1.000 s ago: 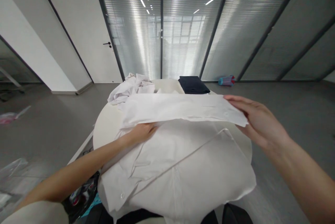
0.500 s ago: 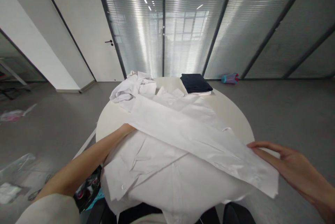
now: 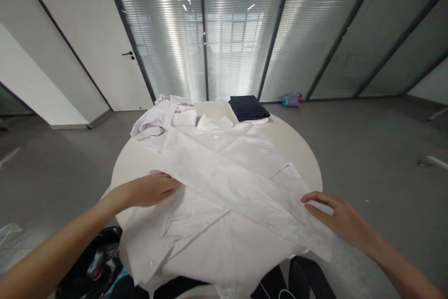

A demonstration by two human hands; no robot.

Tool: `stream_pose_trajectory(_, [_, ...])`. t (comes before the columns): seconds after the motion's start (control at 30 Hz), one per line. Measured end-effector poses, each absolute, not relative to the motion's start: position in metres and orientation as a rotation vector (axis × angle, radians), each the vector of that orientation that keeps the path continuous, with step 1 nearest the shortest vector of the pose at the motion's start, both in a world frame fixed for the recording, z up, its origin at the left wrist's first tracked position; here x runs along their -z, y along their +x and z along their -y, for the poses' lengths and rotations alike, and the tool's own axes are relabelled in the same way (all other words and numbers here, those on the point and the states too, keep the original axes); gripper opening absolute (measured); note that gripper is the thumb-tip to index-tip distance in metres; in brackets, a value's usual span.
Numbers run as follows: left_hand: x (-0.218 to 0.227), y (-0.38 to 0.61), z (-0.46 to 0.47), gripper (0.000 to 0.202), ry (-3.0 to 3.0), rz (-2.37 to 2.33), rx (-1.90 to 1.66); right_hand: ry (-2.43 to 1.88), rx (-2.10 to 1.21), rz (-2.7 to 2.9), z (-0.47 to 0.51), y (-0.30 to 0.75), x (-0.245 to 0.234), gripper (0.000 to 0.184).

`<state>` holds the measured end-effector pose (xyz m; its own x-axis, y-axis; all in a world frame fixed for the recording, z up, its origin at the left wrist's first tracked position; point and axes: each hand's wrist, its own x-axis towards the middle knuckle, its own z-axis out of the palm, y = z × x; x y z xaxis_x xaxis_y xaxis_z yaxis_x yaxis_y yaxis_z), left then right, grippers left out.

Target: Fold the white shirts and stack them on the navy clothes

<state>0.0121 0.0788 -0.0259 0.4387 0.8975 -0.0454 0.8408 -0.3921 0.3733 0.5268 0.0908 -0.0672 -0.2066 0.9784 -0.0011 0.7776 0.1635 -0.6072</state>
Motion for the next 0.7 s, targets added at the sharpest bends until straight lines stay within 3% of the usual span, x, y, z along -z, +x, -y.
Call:
stream_pose_trajectory(0.1, [-0.004,0.011,-0.049,0.032,2.307,-1.465,-0.066,-1.687,-0.657,2.137,-0.087,0.533,0.071,0.032])
stream_pose_trajectory(0.23, [-0.023,0.039,-0.058,0.037,2.417,-1.465,-0.235,-1.631,-0.403,2.256,-0.092,0.534,0.069,0.028])
stream_pose_trajectory(0.33, [-0.003,0.066,-0.091,0.045,2.565,-1.321,-0.352,-1.479,-0.166,2.272,-0.097,0.515,0.065,0.034])
stream_pose_trajectory(0.5, [0.052,0.078,-0.126,0.063,2.741,-1.23,-0.148,-1.265,-0.164,2.563,-0.091,0.476,0.069,0.065])
stream_pose_trajectory(0.63, [0.075,0.065,-0.128,0.061,2.685,-1.249,-0.104,-1.237,-0.235,2.658,-0.089,0.474,0.073,0.067])
stream_pose_trajectory(0.7, [0.075,0.056,-0.133,0.055,2.66,-1.218,-0.212,-1.243,-0.322,2.631,-0.1,0.475,0.067,0.06])
